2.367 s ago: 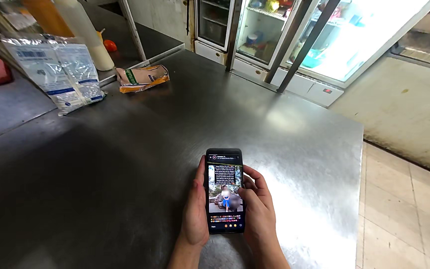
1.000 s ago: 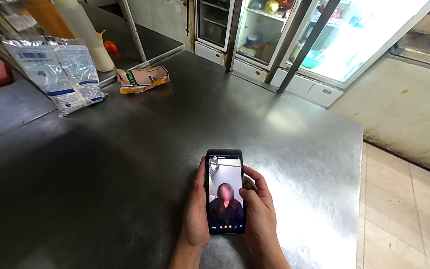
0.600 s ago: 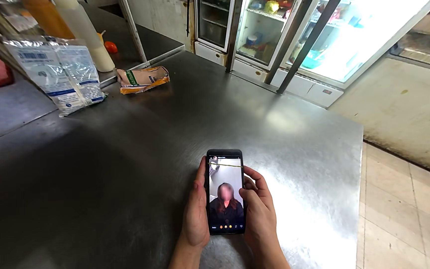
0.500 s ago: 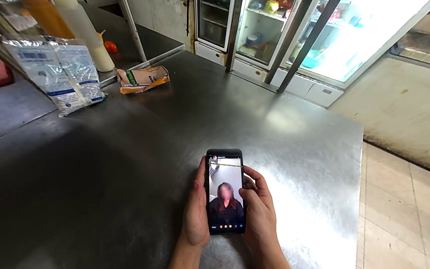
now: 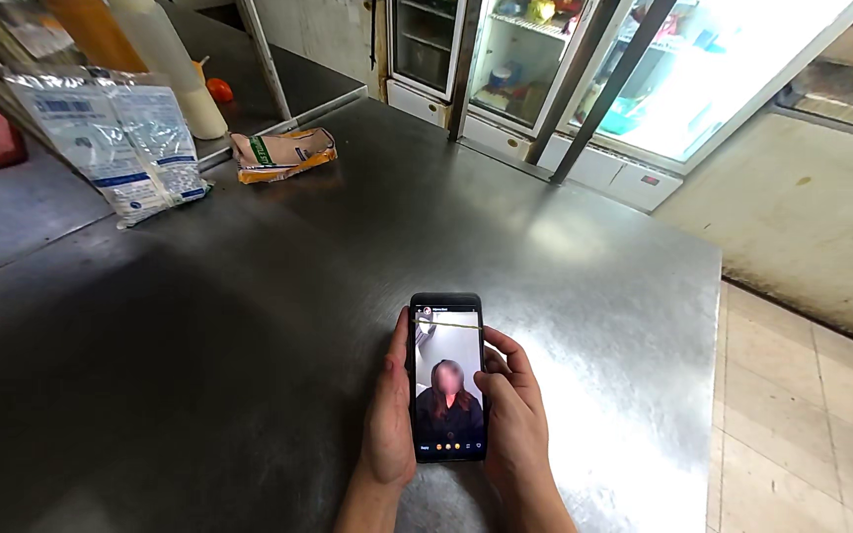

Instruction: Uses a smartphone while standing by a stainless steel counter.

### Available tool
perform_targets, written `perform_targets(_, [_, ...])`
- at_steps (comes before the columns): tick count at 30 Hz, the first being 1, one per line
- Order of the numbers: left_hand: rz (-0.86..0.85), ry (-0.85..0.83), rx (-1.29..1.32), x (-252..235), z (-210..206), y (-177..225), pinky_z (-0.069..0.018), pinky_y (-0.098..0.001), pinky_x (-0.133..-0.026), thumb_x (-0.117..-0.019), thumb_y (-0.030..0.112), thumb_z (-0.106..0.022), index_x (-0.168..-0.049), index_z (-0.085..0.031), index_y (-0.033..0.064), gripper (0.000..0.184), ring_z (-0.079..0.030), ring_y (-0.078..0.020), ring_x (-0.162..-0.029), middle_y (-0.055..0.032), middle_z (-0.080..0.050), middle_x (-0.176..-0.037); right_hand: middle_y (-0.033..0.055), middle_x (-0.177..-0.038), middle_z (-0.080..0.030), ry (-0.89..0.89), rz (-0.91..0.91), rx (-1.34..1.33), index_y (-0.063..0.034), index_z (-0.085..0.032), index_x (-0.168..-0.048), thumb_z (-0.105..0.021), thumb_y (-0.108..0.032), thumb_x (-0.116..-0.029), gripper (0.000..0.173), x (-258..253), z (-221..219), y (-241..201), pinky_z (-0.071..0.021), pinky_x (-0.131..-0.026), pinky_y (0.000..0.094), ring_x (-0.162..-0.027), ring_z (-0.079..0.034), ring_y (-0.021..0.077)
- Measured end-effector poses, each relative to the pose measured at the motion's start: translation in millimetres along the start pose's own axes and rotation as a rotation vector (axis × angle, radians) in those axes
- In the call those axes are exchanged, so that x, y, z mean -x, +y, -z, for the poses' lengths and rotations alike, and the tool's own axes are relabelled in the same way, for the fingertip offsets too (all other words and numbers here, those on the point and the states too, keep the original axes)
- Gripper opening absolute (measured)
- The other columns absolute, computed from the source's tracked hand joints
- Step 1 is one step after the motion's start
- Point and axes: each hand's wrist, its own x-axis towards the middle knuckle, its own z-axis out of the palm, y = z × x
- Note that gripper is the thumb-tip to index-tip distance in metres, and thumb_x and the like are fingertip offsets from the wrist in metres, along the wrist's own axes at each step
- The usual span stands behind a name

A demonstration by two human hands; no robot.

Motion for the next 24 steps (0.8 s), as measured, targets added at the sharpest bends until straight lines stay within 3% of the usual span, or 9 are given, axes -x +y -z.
perform_targets(13, [0.005,-0.008,0.017,-0.5,1.9,-0.9,-0.0326,-0.0400,-0.120,-0.0914,0.079,-0.034,-0.164,-0.020,0.0238,0.092,-0.032,-0.0158,-0.149,-0.0010,-0.033,-0.163,0.0092,-0.097,-0.068,0.007,-0.001,0.005,-0.0068,-0.060,-0.129,-0.050,-0.004,-0.0834,0.047,0.0,-0.7,-0.5,-0.0554,-0.071,0.0272,-0.084,-0.067,0.0138])
perform_targets(17, [0.003,-0.010,-0.002,0.1,0.8,0.4,-0.0315,-0.0382,-0.121,-0.0913,0.080,-0.033,-0.164,-0.018,0.0220,0.094,-0.031,-0.0145,-0.150,-0.0006,-0.031,-0.164,0.0097,-0.100,-0.069,-0.005,0.008,0.001,-0.0069,-0.060,-0.130,-0.049,-0.004,-0.0840,0.047,-0.3,-0.1,0.0,-0.0558,-0.074,0.0286,-0.087,-0.067,0.0144])
perform_targets(24, [0.021,-0.054,0.105,-0.1,1.3,0.7,-0.0429,-0.0425,-0.113,-0.0920,0.077,-0.038,-0.164,-0.015,0.0235,0.093,-0.045,-0.0210,-0.141,-0.0063,-0.042,-0.157,0.0134,-0.101,-0.069,-0.008,-0.018,-0.035,-0.0059,-0.059,-0.131,-0.048,-0.003,-0.0855,0.047,-0.1,-0.4,0.3,-0.0592,-0.072,0.0331,-0.084,-0.070,0.0186])
